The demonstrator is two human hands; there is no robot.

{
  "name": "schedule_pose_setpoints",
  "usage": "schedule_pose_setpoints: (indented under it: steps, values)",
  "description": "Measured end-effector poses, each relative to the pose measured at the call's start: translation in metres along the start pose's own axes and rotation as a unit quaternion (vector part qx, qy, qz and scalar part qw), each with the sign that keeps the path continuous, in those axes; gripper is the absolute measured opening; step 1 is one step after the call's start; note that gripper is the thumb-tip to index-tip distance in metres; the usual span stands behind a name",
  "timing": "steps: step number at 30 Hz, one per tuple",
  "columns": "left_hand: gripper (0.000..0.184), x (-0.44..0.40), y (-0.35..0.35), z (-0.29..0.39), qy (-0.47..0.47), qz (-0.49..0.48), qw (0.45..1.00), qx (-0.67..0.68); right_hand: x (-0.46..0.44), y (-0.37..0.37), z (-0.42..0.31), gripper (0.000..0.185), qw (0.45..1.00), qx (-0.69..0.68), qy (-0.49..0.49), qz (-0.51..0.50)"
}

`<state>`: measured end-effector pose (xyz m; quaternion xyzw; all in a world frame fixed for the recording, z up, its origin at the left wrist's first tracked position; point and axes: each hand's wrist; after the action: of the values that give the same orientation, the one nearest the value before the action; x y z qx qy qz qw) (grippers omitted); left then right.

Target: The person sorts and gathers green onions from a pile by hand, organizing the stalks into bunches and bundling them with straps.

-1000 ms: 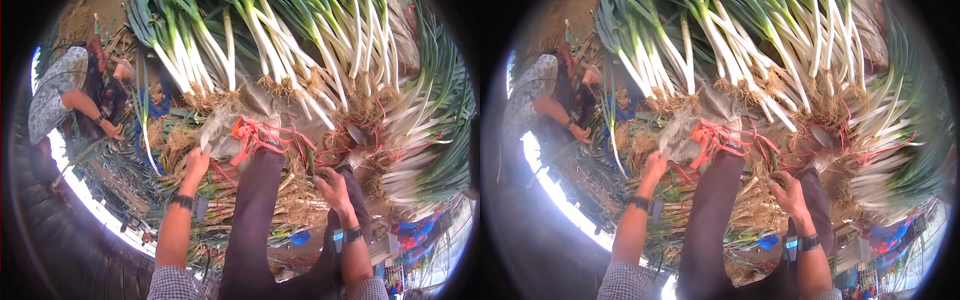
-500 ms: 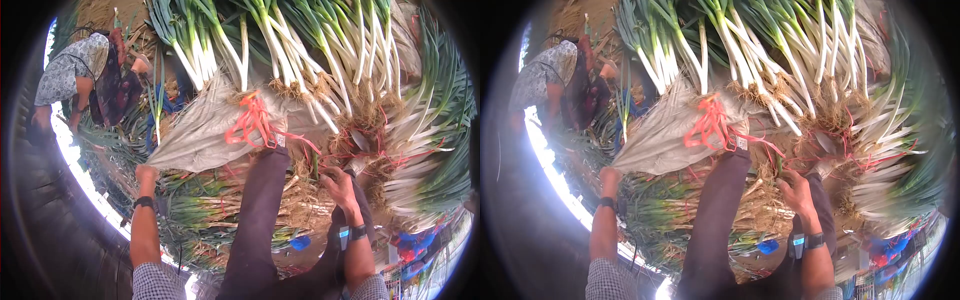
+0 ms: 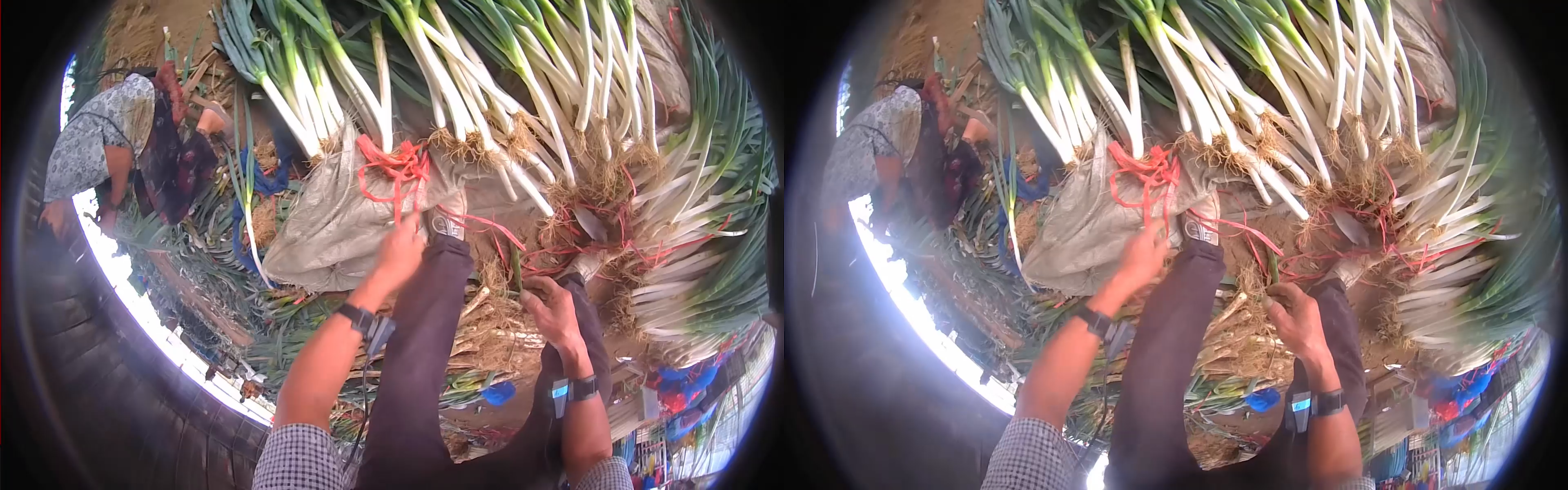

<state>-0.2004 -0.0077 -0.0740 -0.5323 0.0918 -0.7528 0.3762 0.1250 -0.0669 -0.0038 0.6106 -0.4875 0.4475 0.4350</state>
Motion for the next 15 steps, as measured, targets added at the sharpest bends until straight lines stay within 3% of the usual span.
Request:
schedule_pose_setpoints:
  steps: [2, 3, 5, 7, 10, 11, 13, 14, 15]
  values:
    - [0.05, -0.051, -0.022, 0.007, -0.086, 0.045, 0.995, -0.014, 0.005, -0.002, -0.004, 0.031, 0.999, 0.049, -0.019, 0.01]
    - [0.047, -0.075, -0.019, -0.014, -0.069, 0.116, 0.991, -0.009, 0.009, -0.002, -0.011, 0.031, 0.997, 0.066, -0.039, 0.021]
    - [0.041, -0.11, -0.021, -0.036, -0.117, 0.097, 0.988, 0.032, 0.018, -0.005, -0.026, 0.031, 0.996, 0.064, -0.063, 0.03]
    - [0.035, -0.133, -0.026, -0.048, -0.246, -0.079, 0.961, 0.096, 0.023, -0.008, -0.031, 0.032, 0.995, 0.055, -0.079, 0.027]
    - [0.025, -0.139, 0.011, -0.078, -0.075, -0.087, 0.993, -0.011, 0.027, -0.011, -0.02, 0.032, 0.995, 0.064, -0.068, 0.023]
    - [0.023, -0.126, 0.011, -0.054, 0.015, -0.09, 0.995, -0.03, 0.026, -0.012, -0.016, 0.033, 0.997, 0.064, -0.048, 0.023]
    - [0.024, -0.091, 0.017, -0.02, 0.111, -0.082, 0.988, 0.07, 0.022, -0.014, -0.008, 0.034, 0.995, 0.07, -0.053, 0.04]
    - [0.029, -0.075, 0.001, 0.016, 0.066, -0.235, 0.965, 0.095, 0.02, -0.014, -0.006, 0.035, 0.995, 0.072, -0.059, 0.048]
    - [0.027, -0.065, 0.007, 0.018, 0.179, -0.387, 0.9, -0.089, 0.019, -0.015, -0.004, 0.034, 0.996, 0.059, -0.052, 0.047]
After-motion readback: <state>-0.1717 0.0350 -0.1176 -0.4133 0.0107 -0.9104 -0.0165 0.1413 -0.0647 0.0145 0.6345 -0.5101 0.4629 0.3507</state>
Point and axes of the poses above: each hand's wrist, its own x-axis away from the middle knuckle, its own y-axis out of the palm, z = x × y, and after that the axes turned 11 degrees about y, right-handed
